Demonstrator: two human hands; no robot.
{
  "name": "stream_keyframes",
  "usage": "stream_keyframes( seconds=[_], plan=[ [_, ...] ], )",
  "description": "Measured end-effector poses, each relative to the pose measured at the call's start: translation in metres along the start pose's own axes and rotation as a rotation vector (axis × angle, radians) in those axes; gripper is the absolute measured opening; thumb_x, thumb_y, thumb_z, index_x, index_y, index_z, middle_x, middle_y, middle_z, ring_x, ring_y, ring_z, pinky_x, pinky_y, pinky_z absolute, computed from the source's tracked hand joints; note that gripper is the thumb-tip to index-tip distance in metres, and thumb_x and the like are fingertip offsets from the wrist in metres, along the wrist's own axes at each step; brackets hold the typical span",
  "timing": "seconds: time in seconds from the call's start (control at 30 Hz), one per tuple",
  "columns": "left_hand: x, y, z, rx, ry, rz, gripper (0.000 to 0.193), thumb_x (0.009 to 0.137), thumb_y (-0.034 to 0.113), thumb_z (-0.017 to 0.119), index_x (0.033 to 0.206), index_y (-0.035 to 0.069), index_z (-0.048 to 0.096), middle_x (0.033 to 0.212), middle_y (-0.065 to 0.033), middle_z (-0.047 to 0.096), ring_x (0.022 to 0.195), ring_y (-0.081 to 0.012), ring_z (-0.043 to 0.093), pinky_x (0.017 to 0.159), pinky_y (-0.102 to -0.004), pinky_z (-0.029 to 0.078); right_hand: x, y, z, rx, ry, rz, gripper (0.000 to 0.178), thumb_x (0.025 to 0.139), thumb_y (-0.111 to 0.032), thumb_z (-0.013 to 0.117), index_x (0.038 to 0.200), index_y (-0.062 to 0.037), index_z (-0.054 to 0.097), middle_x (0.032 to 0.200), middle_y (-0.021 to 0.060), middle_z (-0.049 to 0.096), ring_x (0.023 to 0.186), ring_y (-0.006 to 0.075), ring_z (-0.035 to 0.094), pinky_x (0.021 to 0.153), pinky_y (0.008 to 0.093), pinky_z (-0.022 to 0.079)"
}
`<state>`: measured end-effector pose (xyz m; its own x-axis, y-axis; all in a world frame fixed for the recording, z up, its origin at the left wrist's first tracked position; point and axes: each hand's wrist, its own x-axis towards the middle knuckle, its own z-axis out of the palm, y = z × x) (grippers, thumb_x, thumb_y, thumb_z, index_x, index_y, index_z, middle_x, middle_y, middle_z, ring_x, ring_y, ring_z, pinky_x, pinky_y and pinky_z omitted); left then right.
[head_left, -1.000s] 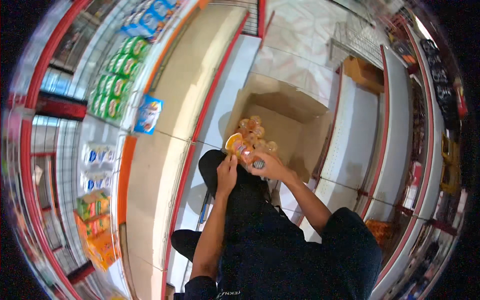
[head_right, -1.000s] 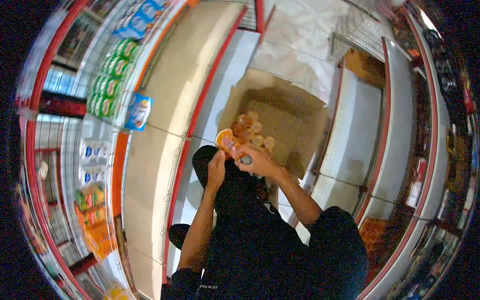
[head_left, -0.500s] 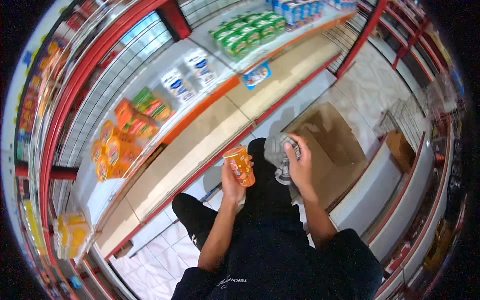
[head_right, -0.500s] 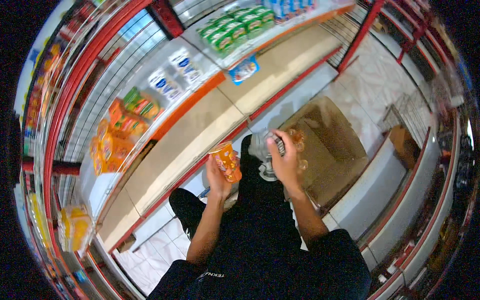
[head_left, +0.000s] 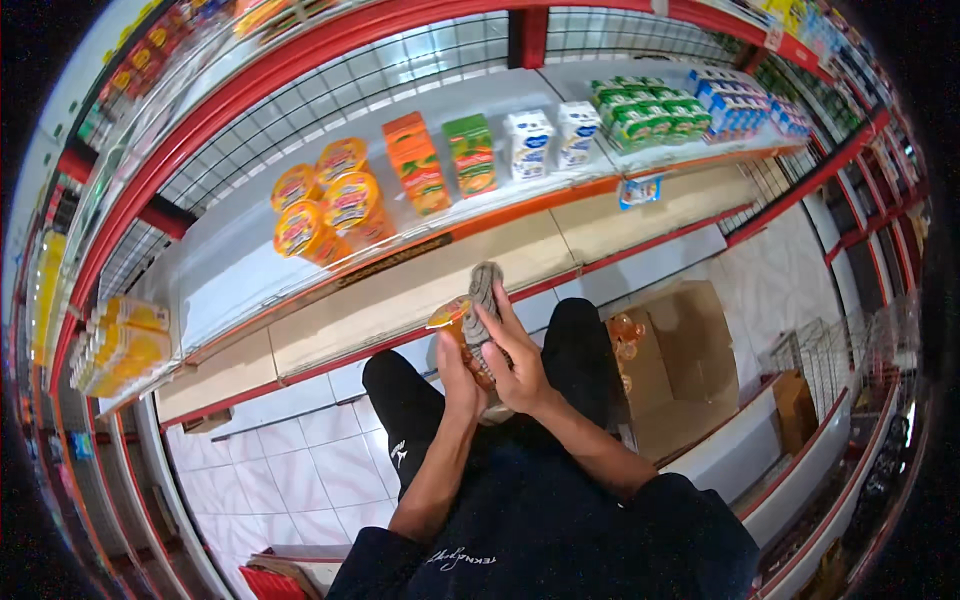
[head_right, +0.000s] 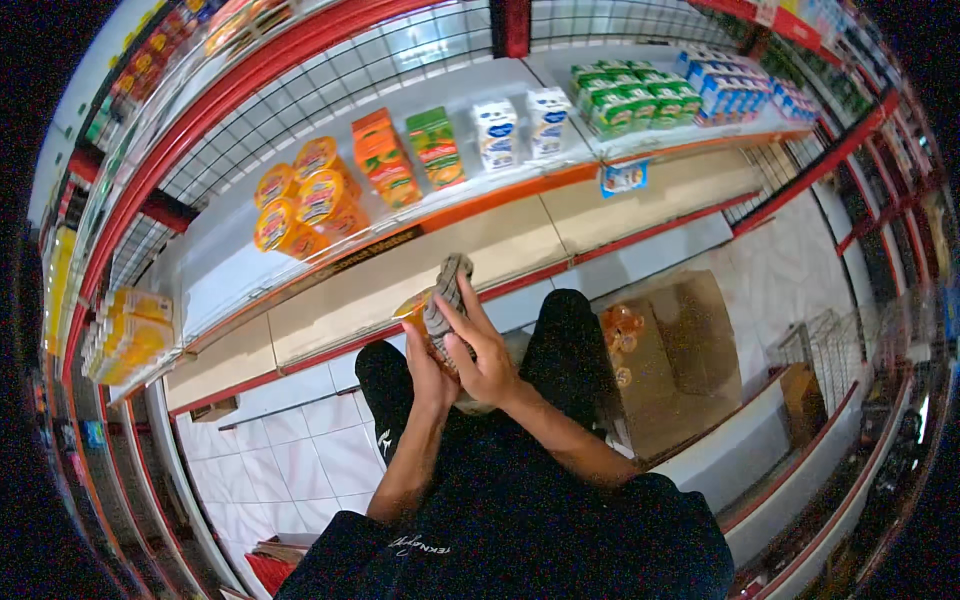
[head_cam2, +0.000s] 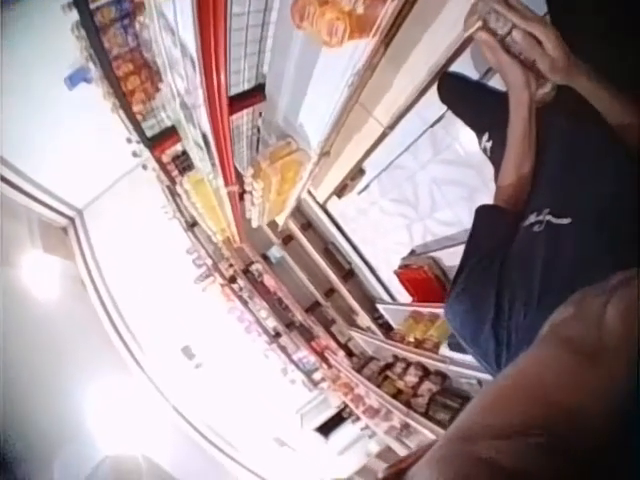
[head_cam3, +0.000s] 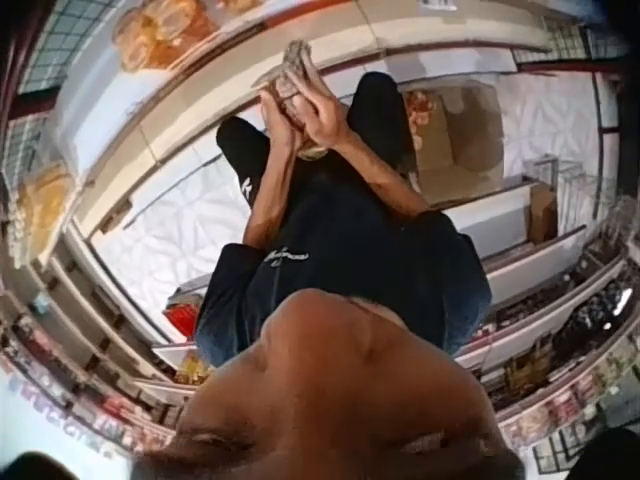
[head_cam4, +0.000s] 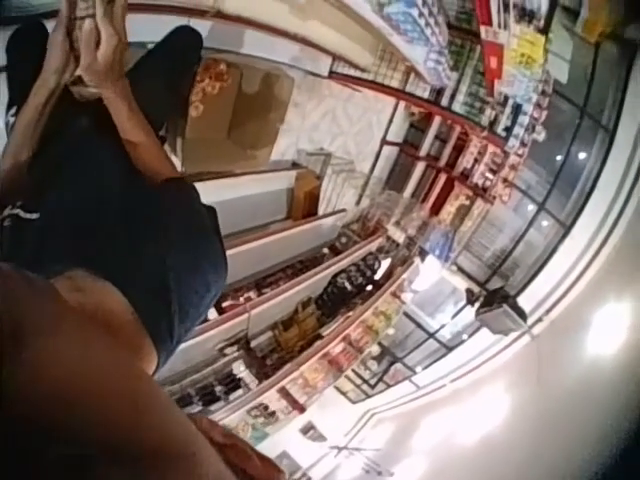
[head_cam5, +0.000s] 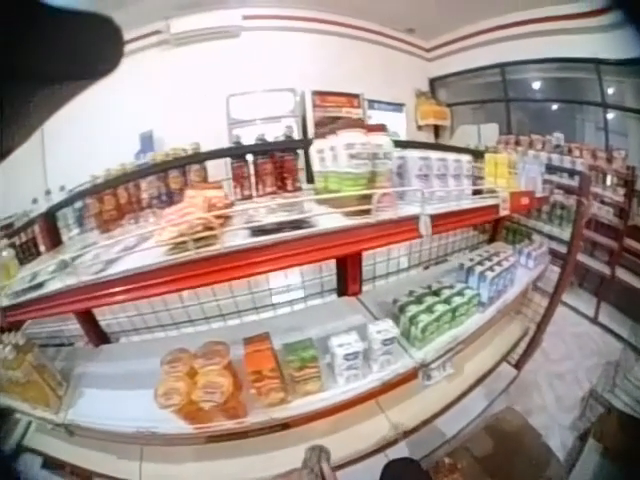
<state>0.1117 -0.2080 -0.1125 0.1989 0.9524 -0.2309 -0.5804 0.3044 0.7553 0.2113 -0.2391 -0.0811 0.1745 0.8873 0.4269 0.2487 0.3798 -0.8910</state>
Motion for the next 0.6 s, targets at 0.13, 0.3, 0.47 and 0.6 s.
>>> stream_keyframes(
  seconds=[0.13, 0.3, 0.47, 0.6],
  plan=[
    [0.013, 0.009, -0.021, 0.310, 0.165, 0.233, 0.054, 0.104, 0.045, 0.032, 0.135, 0.002, 0.040, 0.127, -0.0134, 0.052, 0.115, -0.0221, 0.053, 0.098, -0.0336, 0.042, -0.003, -0.015, 0.031, -0.055, 0.031, -0.001, 0.048, 0.097, -0.017, 0.045, 0.142, -0.0015, 0.042, 0.152, 0.0318, 0.020, 0.139, 0.0463, 0.026, 0.113, 0.0469, 0.022],
    [0.016, 0.006, -0.034, 0.079, 0.109, 0.124, 0.062, 0.102, 0.052, 0.027, 0.135, 0.002, 0.043, 0.128, -0.0129, 0.055, 0.115, -0.0220, 0.055, 0.099, -0.0336, 0.044, 0.005, -0.019, 0.020, -0.397, -0.127, -0.265, 0.043, 0.092, -0.013, 0.050, 0.132, 0.0031, 0.052, 0.146, 0.0288, 0.036, 0.135, 0.0466, 0.034, 0.113, 0.0567, 0.011],
    [0.008, 0.009, -0.023, 0.166, 0.024, 0.365, 0.054, 0.101, 0.044, 0.041, 0.133, 0.001, 0.044, 0.126, -0.0112, 0.056, 0.114, -0.0195, 0.054, 0.098, -0.0329, 0.042, 0.018, -0.014, 0.032, 0.080, 0.057, -0.047, 0.057, 0.094, -0.012, 0.051, 0.141, 0.0091, 0.029, 0.143, 0.0285, 0.039, 0.135, 0.0309, 0.039, 0.111, 0.0400, 0.028],
    [0.007, 0.022, -0.024, 0.226, 0.020, 0.391, 0.042, 0.095, 0.026, 0.058, 0.125, -0.001, 0.048, 0.116, -0.0073, 0.058, 0.104, -0.0138, 0.055, 0.089, -0.0291, 0.044, 0.013, -0.022, 0.037, 0.157, 0.188, 0.012, 0.039, 0.092, -0.012, 0.055, 0.124, 0.0086, 0.046, 0.137, 0.0309, 0.044, 0.130, 0.0354, 0.045, 0.108, 0.0418, 0.034]
  ],
)
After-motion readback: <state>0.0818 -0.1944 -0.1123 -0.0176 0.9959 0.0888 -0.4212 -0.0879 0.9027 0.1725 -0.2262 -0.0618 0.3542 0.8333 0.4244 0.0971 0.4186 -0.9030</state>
